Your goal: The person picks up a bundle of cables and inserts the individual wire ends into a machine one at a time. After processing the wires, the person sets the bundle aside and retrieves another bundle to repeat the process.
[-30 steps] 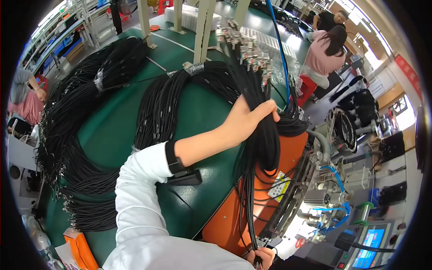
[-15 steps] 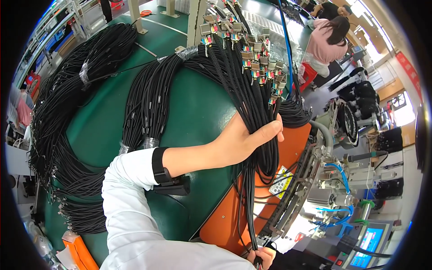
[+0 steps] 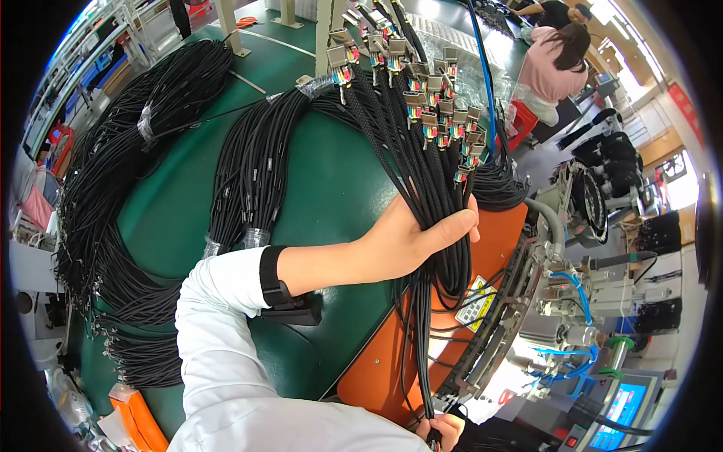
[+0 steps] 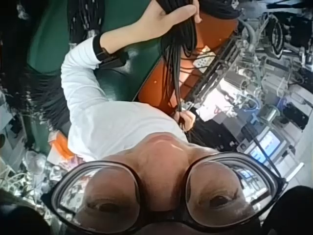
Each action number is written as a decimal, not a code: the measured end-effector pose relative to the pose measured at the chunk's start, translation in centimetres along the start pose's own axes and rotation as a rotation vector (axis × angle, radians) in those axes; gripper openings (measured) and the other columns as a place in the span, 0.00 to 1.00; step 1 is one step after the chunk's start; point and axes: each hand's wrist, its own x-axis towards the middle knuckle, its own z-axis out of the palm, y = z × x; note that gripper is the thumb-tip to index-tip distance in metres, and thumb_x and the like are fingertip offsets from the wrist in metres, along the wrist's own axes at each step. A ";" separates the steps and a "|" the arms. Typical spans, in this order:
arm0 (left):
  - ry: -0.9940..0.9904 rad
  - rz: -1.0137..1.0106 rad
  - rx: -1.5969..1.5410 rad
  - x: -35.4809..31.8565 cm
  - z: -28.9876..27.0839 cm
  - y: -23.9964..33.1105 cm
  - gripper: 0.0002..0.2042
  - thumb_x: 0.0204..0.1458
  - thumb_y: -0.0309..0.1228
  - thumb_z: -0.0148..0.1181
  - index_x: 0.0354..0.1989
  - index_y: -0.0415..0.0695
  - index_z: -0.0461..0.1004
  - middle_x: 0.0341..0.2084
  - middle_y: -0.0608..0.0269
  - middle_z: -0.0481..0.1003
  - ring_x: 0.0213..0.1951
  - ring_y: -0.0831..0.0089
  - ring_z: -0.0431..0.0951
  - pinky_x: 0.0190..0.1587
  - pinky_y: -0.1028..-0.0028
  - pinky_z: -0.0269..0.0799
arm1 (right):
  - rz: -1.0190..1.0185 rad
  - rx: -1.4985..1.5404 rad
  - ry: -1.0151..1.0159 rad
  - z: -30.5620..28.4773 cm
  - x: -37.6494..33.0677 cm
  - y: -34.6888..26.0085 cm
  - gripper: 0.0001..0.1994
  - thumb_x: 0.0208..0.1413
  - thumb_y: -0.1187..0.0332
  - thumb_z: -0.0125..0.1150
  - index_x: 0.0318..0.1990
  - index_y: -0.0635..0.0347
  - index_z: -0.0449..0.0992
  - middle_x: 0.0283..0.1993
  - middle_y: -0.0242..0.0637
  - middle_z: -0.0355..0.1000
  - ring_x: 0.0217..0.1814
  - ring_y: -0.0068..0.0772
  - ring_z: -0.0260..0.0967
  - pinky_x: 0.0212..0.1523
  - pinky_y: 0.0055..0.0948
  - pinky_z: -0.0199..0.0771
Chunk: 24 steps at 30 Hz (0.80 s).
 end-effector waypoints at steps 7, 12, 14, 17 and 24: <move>0.037 0.065 0.130 3.3 1.3 -0.5 0.06 0.57 0.28 0.54 0.36 0.38 0.66 0.23 0.64 0.73 0.28 0.79 0.74 0.33 0.75 0.70 | 0.106 -0.199 0.164 1.0 -1.6 -0.6 0.11 0.39 0.78 0.69 0.32 0.63 0.73 0.29 0.39 0.70 0.26 0.32 0.69 0.27 0.23 0.69; 0.378 0.450 0.825 16.6 3.9 -3.2 0.25 0.49 0.41 0.63 0.43 0.32 0.62 0.31 0.47 0.76 0.33 0.55 0.78 0.36 0.61 0.73 | 0.236 -0.237 0.163 1.1 -0.3 -1.8 0.13 0.35 0.78 0.73 0.29 0.60 0.74 0.31 0.37 0.69 0.30 0.31 0.69 0.31 0.23 0.70; 0.422 0.406 1.066 21.9 3.8 -7.0 0.35 0.44 0.48 0.65 0.48 0.28 0.61 0.38 0.39 0.74 0.37 0.45 0.76 0.41 0.56 0.72 | 0.235 -0.222 0.160 1.7 0.0 -1.8 0.13 0.36 0.79 0.72 0.30 0.60 0.75 0.32 0.37 0.70 0.31 0.32 0.70 0.32 0.24 0.71; 0.552 0.604 1.368 20.7 7.8 -10.0 0.36 0.44 0.49 0.66 0.50 0.29 0.62 0.38 0.40 0.74 0.40 0.48 0.76 0.44 0.62 0.71 | 0.282 -0.162 0.188 1.8 0.2 -1.7 0.13 0.36 0.81 0.71 0.31 0.62 0.75 0.34 0.39 0.71 0.33 0.33 0.71 0.34 0.26 0.72; -1.039 -0.058 0.790 3.6 12.4 2.8 0.22 0.45 0.33 0.64 0.48 0.38 0.69 0.42 0.53 0.73 0.45 0.57 0.73 0.50 0.67 0.69 | 0.354 -0.014 0.408 0.9 -0.2 -0.8 0.12 0.38 0.81 0.71 0.33 0.63 0.77 0.35 0.41 0.73 0.33 0.33 0.72 0.35 0.25 0.73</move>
